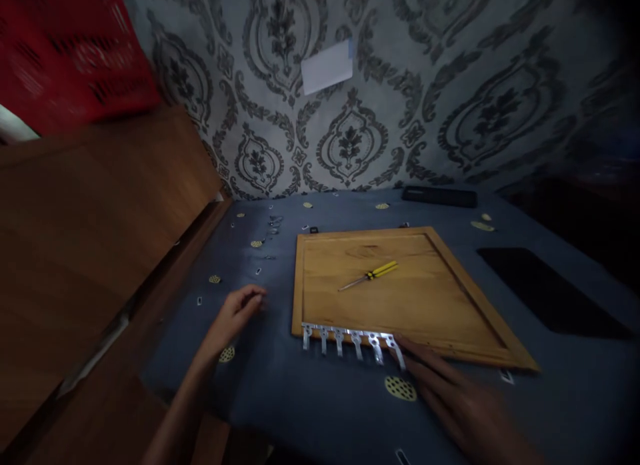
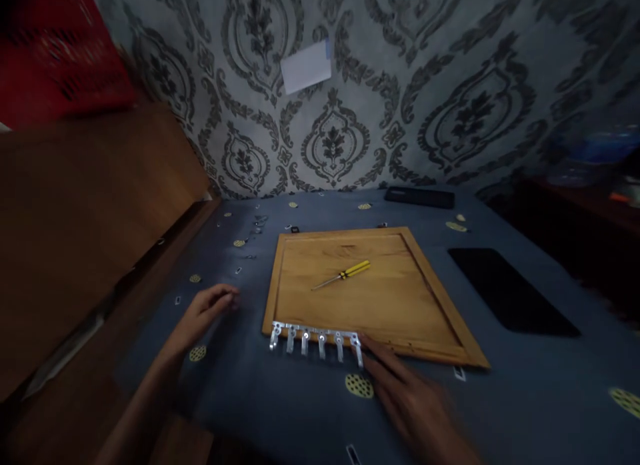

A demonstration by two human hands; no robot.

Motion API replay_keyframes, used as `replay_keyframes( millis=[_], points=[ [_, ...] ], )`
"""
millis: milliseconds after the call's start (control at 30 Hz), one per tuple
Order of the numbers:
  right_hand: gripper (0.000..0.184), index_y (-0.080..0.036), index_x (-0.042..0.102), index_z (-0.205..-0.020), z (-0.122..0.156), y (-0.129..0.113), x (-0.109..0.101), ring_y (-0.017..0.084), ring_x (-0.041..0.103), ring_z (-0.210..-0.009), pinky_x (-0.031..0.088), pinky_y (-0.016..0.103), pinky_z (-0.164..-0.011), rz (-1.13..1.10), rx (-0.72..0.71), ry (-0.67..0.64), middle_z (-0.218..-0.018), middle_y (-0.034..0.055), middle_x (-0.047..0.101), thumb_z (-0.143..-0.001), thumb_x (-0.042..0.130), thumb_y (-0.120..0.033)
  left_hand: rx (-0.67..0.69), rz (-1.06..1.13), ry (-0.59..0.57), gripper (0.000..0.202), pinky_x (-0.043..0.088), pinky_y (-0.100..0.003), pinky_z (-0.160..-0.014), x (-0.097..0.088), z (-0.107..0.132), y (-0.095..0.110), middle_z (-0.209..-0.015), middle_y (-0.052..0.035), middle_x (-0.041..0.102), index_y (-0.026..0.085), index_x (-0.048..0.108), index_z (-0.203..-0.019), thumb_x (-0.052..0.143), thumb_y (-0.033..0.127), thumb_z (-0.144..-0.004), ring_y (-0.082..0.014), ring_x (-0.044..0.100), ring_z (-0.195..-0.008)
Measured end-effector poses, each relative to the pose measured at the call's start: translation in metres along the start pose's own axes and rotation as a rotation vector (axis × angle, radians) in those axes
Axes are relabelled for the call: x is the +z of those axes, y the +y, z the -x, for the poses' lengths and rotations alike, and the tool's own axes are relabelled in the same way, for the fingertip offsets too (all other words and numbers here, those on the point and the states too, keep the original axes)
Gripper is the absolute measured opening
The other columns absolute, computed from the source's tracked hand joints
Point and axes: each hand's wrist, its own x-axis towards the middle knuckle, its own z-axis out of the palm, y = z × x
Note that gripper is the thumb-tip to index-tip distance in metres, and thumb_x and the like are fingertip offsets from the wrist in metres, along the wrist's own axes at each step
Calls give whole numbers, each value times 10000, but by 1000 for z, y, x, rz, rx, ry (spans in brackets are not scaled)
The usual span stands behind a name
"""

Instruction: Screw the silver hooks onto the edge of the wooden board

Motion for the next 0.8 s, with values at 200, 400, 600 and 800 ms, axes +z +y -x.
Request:
replay_keyframes(
  millis=[200, 400, 600, 800],
  points=[
    [458, -326, 728, -1249, -1, 1, -2, 224, 769, -1024, 666, 312, -828, 6, -27, 10, -1366, 9, 681, -918, 470, -144, 18, -215, 201, 222, 520, -345, -906, 7, -79, -34, -1040, -71, 730, 154, 701, -1067, 537, 140, -919, -216, 678, -986],
    [449, -299, 735, -1245, -3, 0, -1, 211, 779, -977, 668, 260, -740, 81, -95, 56, -1348, 40, 684, -946, 433, -153, -10, -376, 273, 285, 562, -449, -921, 14, -117, -54, -1193, -87, 663, 159, 641, -1181, 630, 358, -978, -223, 661, -1047],
    [462, -307, 745, -1222, -6, 0, -1, 215, 791, -914, 672, 272, -682, 109, -105, 62, -1336, 33, 686, -941, 415, -147, -11, -499, 305, 300, 562, -457, -936, 25, -124, -68, -1248, -97, 643, 170, 631, -1217, 626, 356, -982, -233, 650, -1087],
    [470, -344, 737, -1234, -5, 1, -3, 222, 776, -983, 669, 289, -776, 31, -60, 42, -1349, 4, 683, -923, 451, -138, 4, -576, 316, 277, 558, -458, -943, 27, -123, -72, -1232, -93, 651, 166, 641, -1192, 627, 345, -981, -231, 650, -1089]
  ],
)
